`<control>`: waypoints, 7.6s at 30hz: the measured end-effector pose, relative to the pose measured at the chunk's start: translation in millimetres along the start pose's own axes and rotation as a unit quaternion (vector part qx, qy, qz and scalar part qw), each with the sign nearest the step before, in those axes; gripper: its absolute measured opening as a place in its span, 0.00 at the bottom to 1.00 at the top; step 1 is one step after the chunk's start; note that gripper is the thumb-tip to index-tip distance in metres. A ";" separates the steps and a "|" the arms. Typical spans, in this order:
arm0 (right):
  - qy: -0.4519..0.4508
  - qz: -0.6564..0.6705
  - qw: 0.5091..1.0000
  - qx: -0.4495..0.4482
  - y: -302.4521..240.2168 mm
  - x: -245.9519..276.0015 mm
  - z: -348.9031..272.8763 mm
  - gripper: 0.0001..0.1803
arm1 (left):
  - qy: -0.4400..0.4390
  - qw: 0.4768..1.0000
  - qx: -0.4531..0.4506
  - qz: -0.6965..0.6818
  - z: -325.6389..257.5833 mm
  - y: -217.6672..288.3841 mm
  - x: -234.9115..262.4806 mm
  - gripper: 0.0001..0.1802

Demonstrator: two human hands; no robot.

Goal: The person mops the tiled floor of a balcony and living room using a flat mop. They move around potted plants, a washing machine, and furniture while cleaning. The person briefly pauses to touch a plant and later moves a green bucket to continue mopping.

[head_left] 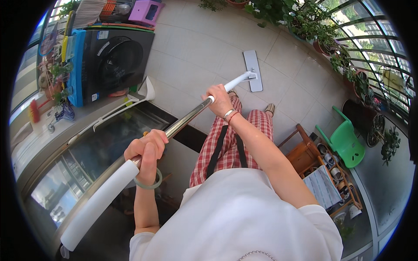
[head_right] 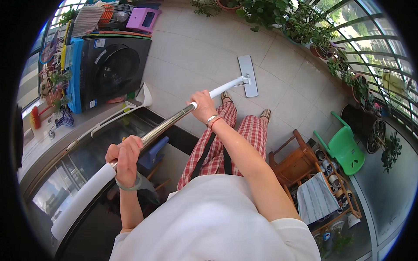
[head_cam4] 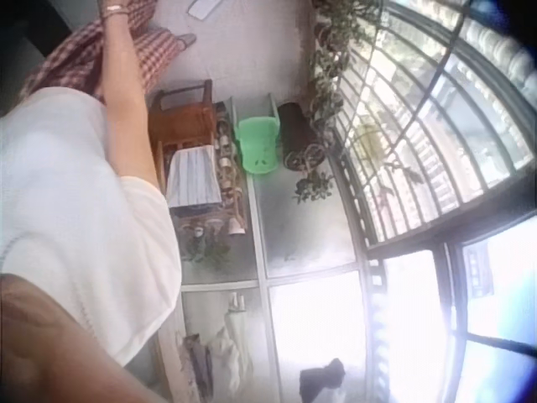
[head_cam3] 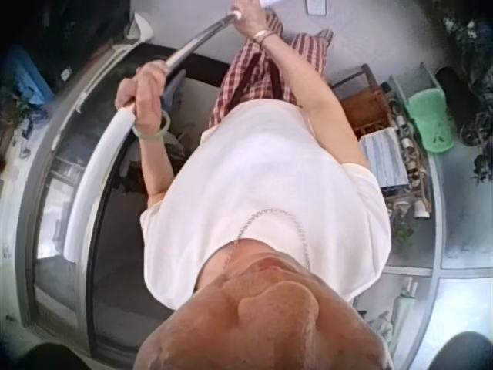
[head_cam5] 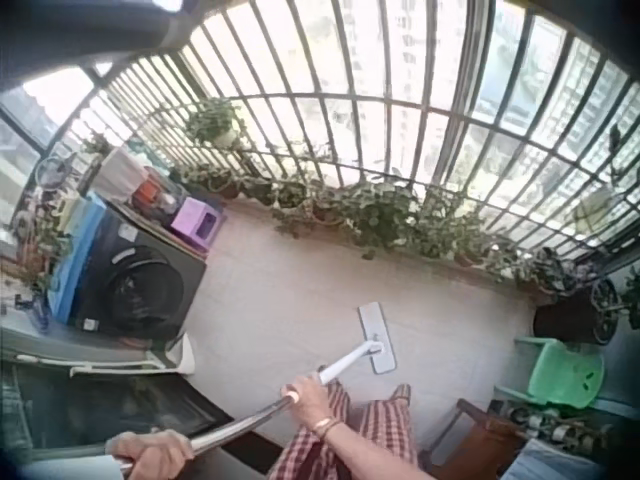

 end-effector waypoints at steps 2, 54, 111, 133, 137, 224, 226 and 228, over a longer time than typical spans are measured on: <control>-0.163 0.052 0.985 -0.001 -25.8 -18.8 8.9 0.13 | 0.014 0.999 -0.028 0.004 -14.3 6.4 15.4 0.15; -0.402 -0.147 0.901 0.070 -45.8 -220.7 164.5 0.03 | 0.388 0.914 0.123 0.003 -27.4 -92.3 187.5 0.15; -0.384 -0.111 0.903 0.161 -69.2 -391.1 499.4 0.04 | 0.410 0.911 0.035 -0.031 201.6 -202.0 400.2 0.14; -0.681 -0.155 0.705 0.122 -168.1 -482.1 157.5 0.08 | 0.583 0.796 0.162 -0.009 -81.3 -66.8 399.6 0.16; -0.611 -0.110 0.771 0.145 -179.3 -464.9 203.2 0.06 | 0.555 0.828 0.083 0.001 -42.4 -67.9 414.2 0.14; -0.472 0.024 0.791 -0.389 -129.7 -437.6 270.5 0.11 | 0.425 0.902 0.028 0.068 111.7 -86.9 427.7 0.16; -0.501 -0.051 0.711 -0.492 -117.6 -401.6 287.6 0.11 | 0.379 0.915 -0.057 0.123 133.3 -80.8 386.5 0.12; -0.527 -0.108 0.642 -0.547 -111.9 -383.5 285.0 0.10 | 0.312 0.942 -0.065 0.107 132.6 -76.3 354.8 0.12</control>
Point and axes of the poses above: each hand's wrist, its own z-axis towards the middle knuckle, its own x-axis out of the back of the hand, y = z × x, the point moved 3 cm from there along z, towards the middle knuckle, and after that the axes turned 8 degrees about z, right-handed, at the moved point
